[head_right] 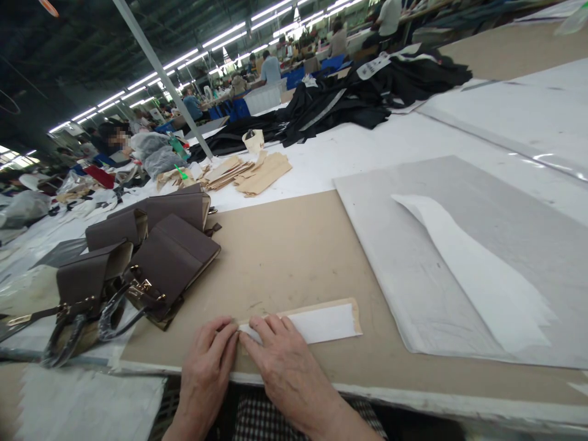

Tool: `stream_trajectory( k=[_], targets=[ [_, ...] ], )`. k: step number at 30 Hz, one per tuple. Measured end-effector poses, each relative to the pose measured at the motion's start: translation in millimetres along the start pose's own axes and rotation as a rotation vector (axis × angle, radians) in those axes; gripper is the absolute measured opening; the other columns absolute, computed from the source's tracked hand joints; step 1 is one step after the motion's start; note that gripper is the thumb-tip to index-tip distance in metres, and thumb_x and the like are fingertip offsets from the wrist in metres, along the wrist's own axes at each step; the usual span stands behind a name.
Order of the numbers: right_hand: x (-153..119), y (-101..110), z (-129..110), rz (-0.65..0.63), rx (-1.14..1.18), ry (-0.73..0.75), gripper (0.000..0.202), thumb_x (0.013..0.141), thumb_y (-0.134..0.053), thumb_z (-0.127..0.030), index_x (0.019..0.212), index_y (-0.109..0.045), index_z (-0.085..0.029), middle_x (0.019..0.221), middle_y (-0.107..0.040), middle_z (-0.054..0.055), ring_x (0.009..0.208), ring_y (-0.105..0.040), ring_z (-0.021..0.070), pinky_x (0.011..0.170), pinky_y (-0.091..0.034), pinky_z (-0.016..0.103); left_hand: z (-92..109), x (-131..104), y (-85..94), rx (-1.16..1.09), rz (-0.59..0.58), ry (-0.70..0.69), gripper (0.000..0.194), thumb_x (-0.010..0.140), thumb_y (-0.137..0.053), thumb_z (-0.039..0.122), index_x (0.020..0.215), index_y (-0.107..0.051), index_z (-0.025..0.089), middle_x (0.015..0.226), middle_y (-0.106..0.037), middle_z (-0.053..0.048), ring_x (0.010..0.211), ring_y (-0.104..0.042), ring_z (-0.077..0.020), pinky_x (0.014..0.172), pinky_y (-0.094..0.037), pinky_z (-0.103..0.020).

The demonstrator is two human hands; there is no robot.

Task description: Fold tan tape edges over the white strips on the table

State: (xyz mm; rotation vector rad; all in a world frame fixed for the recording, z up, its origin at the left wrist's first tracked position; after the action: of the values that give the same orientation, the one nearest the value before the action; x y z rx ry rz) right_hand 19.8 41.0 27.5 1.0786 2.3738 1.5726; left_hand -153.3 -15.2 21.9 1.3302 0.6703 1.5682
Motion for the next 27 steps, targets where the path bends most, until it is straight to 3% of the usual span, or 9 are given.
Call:
stream_trajectory(
  k=[9, 12, 17, 27],
  targets=[
    [-0.4, -2.7, 0.1, -0.004, 0.022, -0.009, 0.046, 0.091, -0.056, -0.004, 0.135, -0.056, -0.02, 0.128, -0.057, 0.01, 0.11, -0.049, 0.0288, 0.097, -0.044, 0.046, -4.3, 4.4, 2.9, 0.029, -0.1, -0.047, 0.023, 0.1, -0.051, 0.018, 0.118, -0.064, 0.025, 0.117, -0.065, -0.008, 0.103, -0.061, -0.0242, 0.092, -0.053, -0.041],
    [-0.7, -2.7, 0.1, -0.002, 0.016, -0.011, 0.047, 0.092, -0.055, -0.004, 0.136, -0.055, -0.02, 0.127, -0.057, 0.01, 0.109, -0.049, 0.0284, 0.095, -0.044, 0.045, -9.8, 6.3, 5.9, -0.066, -0.145, 0.001, 0.021, 0.1, -0.052, 0.021, 0.117, -0.063, 0.025, 0.118, -0.064, -0.008, 0.108, -0.061, -0.0239, 0.096, -0.053, -0.042],
    [-1.0, -1.2, 0.3, -0.01, 0.011, -0.016, 0.048, 0.092, -0.056, -0.003, 0.135, -0.056, -0.022, 0.123, -0.057, 0.009, 0.106, -0.049, 0.0273, 0.094, -0.044, 0.043, -16.4, 3.2, 8.6, -0.255, -0.122, 0.178, 0.012, 0.099, -0.057, 0.028, 0.107, -0.062, 0.022, 0.124, -0.06, -0.011, 0.115, -0.061, -0.023, 0.097, -0.055, -0.041],
    [-0.8, -1.4, -0.7, 0.015, 0.003, -0.008, 0.037, 0.093, -0.056, -0.004, 0.127, -0.059, -0.02, 0.117, -0.059, 0.008, 0.105, -0.05, 0.0256, 0.095, -0.043, 0.041, -6.4, -2.0, 4.3, -0.223, -0.049, 0.077, 0.02, 0.101, -0.051, 0.02, 0.112, -0.068, 0.023, 0.122, -0.059, -0.011, 0.108, -0.062, -0.0211, 0.095, -0.057, -0.039]
  ],
)
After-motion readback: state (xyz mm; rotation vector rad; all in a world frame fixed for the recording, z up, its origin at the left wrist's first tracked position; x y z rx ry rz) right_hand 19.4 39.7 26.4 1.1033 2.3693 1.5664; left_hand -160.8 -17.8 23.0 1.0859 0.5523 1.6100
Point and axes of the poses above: each hand's wrist, its own x-axis towards the middle knuckle, its own y-axis out of the back of the hand, z = x × y, the point moved 2 cm from there along x, towards the middle knuckle
